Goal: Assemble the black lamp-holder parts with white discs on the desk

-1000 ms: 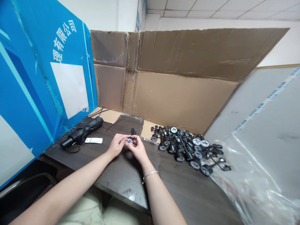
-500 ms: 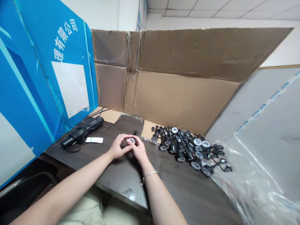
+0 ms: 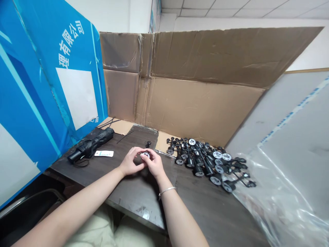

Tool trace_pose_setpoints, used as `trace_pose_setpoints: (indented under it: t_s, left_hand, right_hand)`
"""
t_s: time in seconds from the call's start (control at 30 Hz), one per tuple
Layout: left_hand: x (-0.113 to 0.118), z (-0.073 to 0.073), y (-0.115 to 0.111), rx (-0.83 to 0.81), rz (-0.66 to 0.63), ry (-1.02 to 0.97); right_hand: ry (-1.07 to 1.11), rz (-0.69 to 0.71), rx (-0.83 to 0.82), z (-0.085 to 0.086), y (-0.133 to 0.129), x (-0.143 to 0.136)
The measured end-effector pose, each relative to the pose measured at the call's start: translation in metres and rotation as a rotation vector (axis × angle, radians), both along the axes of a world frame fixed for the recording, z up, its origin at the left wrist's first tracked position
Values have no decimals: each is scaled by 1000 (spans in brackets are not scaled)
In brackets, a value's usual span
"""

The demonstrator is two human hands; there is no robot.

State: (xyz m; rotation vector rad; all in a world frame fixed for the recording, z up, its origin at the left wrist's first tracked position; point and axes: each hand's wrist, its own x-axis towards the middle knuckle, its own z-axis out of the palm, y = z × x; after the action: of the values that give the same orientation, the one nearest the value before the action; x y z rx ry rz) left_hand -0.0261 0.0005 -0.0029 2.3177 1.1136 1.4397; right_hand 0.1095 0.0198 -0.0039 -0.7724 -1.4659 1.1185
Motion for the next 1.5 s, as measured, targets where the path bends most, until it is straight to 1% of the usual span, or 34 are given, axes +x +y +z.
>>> trace_pose_setpoints:
  t_s: [0.17, 0.37, 0.53, 0.6, 0.7, 0.83, 0.97, 1.07, 1.23, 1.33, 1.5]
  left_hand:
    - [-1, 1, 1, -50, 29, 2]
    - [-2, -4, 7, -118, 75, -31]
    - [-3, -6, 9, -163, 85, -46]
    - [-2, -6, 8, -188, 90, -46]
    - [-2, -4, 6, -212, 48, -34]
    - [-2, -2, 4, -178, -35, -27]
    - [-3, -1, 4, -196, -110, -85]
    - [-2, 0, 5, -225, -107, -146]
    - [-2, 0, 5, -286, -90, -177]
    - [-3, -2, 7, -336, -105, -207]
    - [-4, -7, 12, -418, -148, -317]
  right_hand:
    - [7, -57, -5, -6, 2, -6]
    - [-1, 7, -2, -11, 6, -7]
    - [3, 24, -86, -11, 8, -7]
    - [-3, 11, -93, -10, 8, -7]
    - [11, -10, -84, -8, 7, -7]
    - [21, -31, -96, -5, 7, -6]
    - [36, -12, -116, -4, 7, -5]
    - [53, 6, -124, -4, 7, -5]
    - [46, -28, -114, -1, 6, -5]
    - [36, -26, -110, -1, 5, -5]
    - [7, -2, -116, -3, 4, -5]
